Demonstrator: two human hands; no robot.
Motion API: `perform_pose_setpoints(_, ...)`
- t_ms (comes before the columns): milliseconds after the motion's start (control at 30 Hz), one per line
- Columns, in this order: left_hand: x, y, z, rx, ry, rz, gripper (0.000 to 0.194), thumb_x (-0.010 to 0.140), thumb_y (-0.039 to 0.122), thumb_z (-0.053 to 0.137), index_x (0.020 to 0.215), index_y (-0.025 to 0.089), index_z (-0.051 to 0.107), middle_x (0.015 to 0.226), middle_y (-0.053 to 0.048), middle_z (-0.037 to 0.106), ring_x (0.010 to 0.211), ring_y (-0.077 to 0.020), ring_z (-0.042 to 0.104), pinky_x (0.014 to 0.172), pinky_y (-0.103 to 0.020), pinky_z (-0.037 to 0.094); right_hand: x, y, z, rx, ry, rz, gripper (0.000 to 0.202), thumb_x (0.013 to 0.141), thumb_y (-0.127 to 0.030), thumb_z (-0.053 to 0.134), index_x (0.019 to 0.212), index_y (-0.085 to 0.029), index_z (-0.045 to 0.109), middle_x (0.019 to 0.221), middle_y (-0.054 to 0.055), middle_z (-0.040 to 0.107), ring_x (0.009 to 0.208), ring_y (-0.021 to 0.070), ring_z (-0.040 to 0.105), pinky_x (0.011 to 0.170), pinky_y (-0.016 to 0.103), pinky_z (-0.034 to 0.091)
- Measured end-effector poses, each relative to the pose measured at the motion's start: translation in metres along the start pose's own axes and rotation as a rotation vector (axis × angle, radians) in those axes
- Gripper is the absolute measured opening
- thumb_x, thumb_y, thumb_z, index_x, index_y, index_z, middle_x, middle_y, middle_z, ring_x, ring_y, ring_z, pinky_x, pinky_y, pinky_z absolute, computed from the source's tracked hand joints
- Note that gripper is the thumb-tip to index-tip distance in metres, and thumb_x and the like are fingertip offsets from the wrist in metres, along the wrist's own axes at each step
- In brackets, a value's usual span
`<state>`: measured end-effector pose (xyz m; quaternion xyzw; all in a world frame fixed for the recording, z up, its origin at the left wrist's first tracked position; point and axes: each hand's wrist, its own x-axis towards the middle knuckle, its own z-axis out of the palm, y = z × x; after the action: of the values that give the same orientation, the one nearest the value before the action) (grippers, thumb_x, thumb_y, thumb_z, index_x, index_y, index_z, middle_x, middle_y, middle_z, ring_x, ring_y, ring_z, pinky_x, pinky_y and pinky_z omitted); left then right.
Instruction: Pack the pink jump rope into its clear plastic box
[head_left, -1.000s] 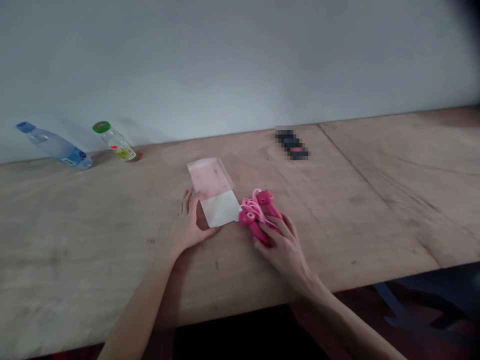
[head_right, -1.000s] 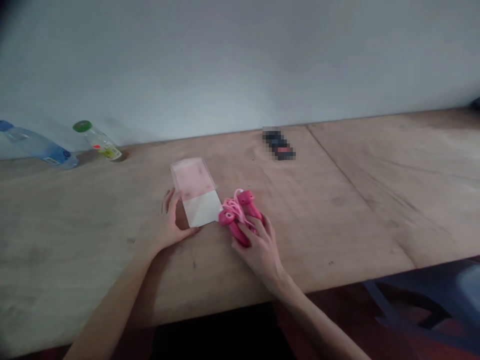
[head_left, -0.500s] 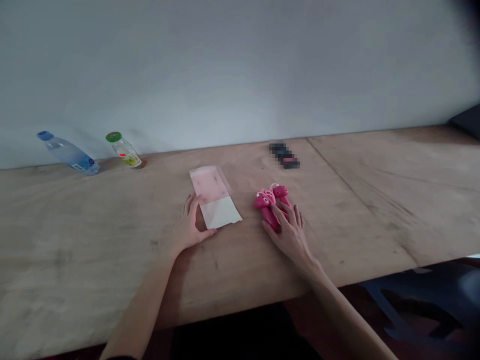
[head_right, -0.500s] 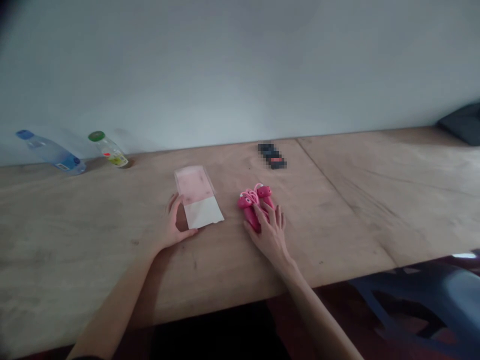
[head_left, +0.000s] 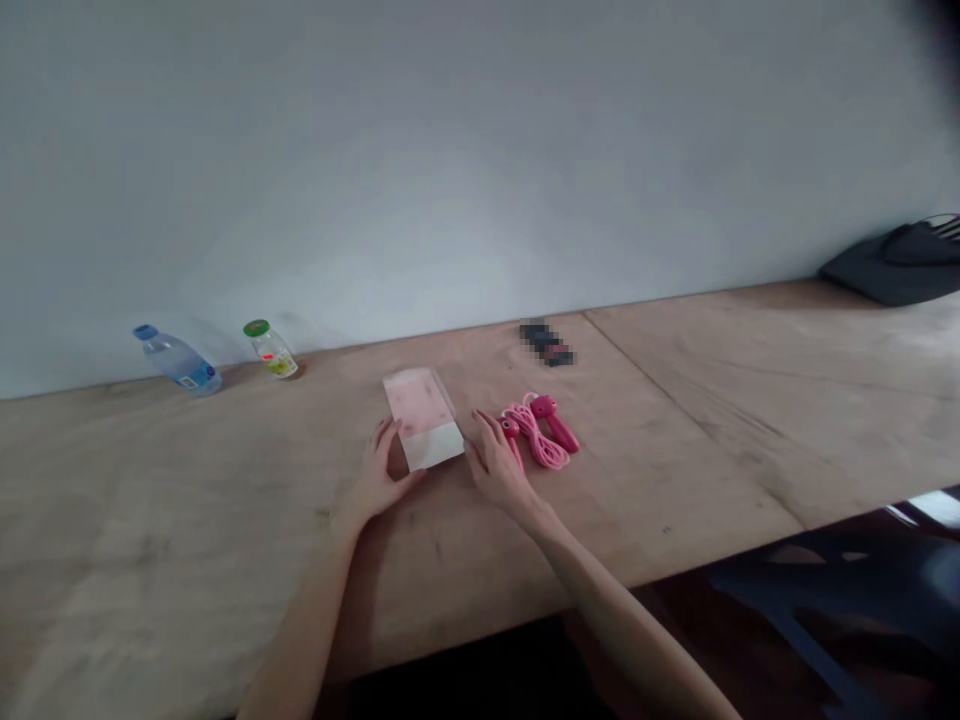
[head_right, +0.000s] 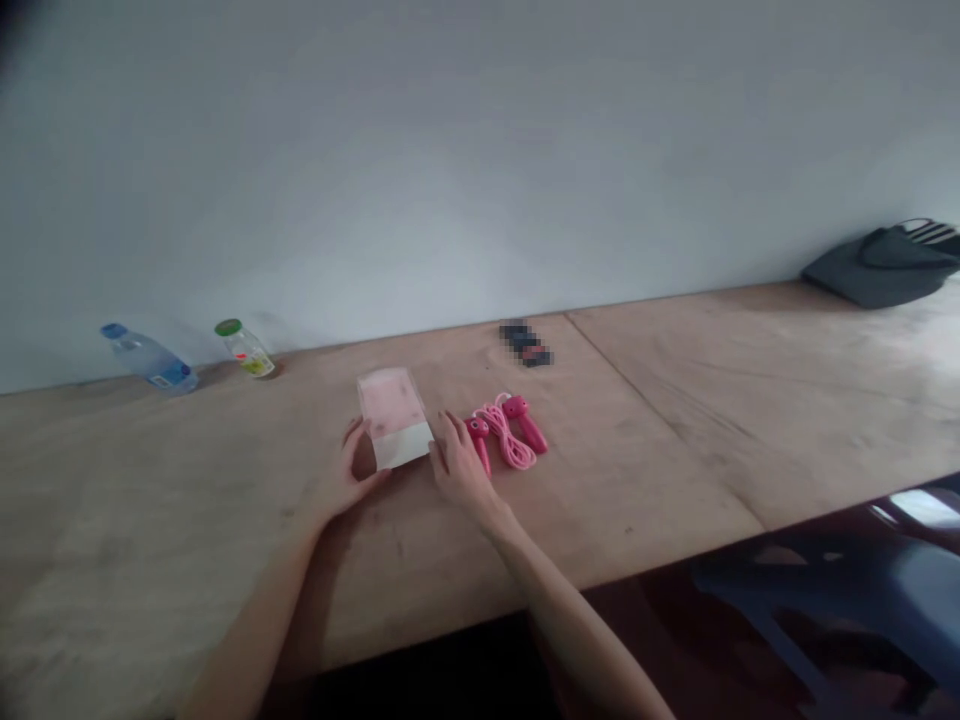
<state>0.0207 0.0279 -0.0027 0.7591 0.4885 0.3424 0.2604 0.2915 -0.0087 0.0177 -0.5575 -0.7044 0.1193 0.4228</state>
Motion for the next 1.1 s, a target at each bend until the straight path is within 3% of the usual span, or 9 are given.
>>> perform_pose_setpoints(133,0.0,0.001,0.003,-0.069,0.036,-0.062,0.078,0.095,0.06,0.072,0.161,0.027,0.045,0.169,-0.016,0.048,0.16,-0.0335,0.045,0.132,-0.057,0.035,0.014,-0.003,0.024,0.113,-0.051,0.116,0.044,0.11,-0.035,0.047,0.151,-0.02,0.057,0.143,0.02,0.065,0.138,0.0338,0.064,0.116,0.057,0.055)
perform_pose_setpoints(267,0.0,0.005,0.005,-0.109,0.07,-0.115,0.061,0.103,0.056,0.063,0.155,0.027,0.053,0.163,-0.015,0.057,0.154,-0.0301,0.053,0.131,-0.054,0.039,0.016,-0.002,0.03,0.167,-0.012,0.16,0.044,0.106,-0.039,0.058,0.147,-0.022,0.059,0.139,0.018,0.064,0.132,0.0323,0.066,0.114,0.055,0.057)
perform_pose_setpoints(400,0.0,0.007,0.004,-0.079,0.095,-0.114,0.055,0.104,0.052,0.061,0.153,0.027,0.056,0.16,-0.014,0.061,0.153,-0.03,0.055,0.128,-0.053,0.043,0.012,-0.003,0.031,0.088,0.005,0.157,0.054,0.1,-0.044,0.068,0.148,-0.022,0.057,0.148,0.019,0.058,0.14,0.0366,0.058,0.115,0.059,0.054)
perform_pose_setpoints(567,-0.003,0.001,0.011,-0.064,0.093,-0.097,0.057,0.103,0.051,0.064,0.155,0.027,0.054,0.16,-0.013,0.06,0.151,-0.03,0.056,0.128,-0.053,0.045,0.015,-0.009,0.033,-0.129,0.022,0.223,0.049,0.094,-0.044,0.076,0.137,-0.022,0.065,0.126,0.017,0.069,0.124,0.0419,0.062,0.109,0.067,0.051)
perform_pose_setpoints(733,-0.004,-0.011,0.013,-0.03,0.159,-0.104,0.059,0.102,0.051,0.066,0.154,0.026,0.054,0.156,-0.015,0.064,0.147,-0.0316,0.061,0.124,-0.054,0.049,0.023,-0.018,0.041,0.148,-0.083,0.218,0.05,0.097,-0.031,0.07,0.144,-0.02,0.057,0.125,0.015,0.068,0.113,0.0323,0.069,0.101,0.052,0.06)
perform_pose_setpoints(867,-0.011,-0.036,-0.016,0.012,0.217,-0.168,0.058,0.1,0.055,0.065,0.149,0.024,0.058,0.148,-0.015,0.07,0.14,-0.0326,0.067,0.121,-0.056,0.052,0.028,-0.039,0.063,0.236,-0.19,0.17,0.051,0.098,-0.023,0.065,0.148,-0.021,0.054,0.131,0.015,0.066,0.121,0.0298,0.067,0.108,0.049,0.058)
perform_pose_setpoints(1000,-0.036,-0.074,-0.072,0.076,0.25,-0.259,0.062,0.093,0.058,0.066,0.144,0.022,0.061,0.138,-0.013,0.075,0.13,-0.036,0.072,0.118,-0.06,0.054,0.032,-0.075,0.1,0.242,-0.413,0.085,0.073,0.095,-0.022,0.068,0.162,-0.012,0.04,0.142,0.021,0.062,0.129,0.0322,0.065,0.112,0.048,0.055)
perform_pose_setpoints(1100,-0.058,-0.094,-0.108,0.139,0.367,-0.376,0.071,0.088,0.062,0.068,0.148,0.026,0.059,0.117,-0.008,0.08,0.114,-0.0374,0.077,0.11,-0.063,0.059,0.035,-0.104,0.128,0.172,-0.577,-0.057,0.08,0.096,-0.03,0.07,0.166,-0.01,0.035,0.145,0.024,0.063,0.125,0.0368,0.066,0.108,0.055,0.056)
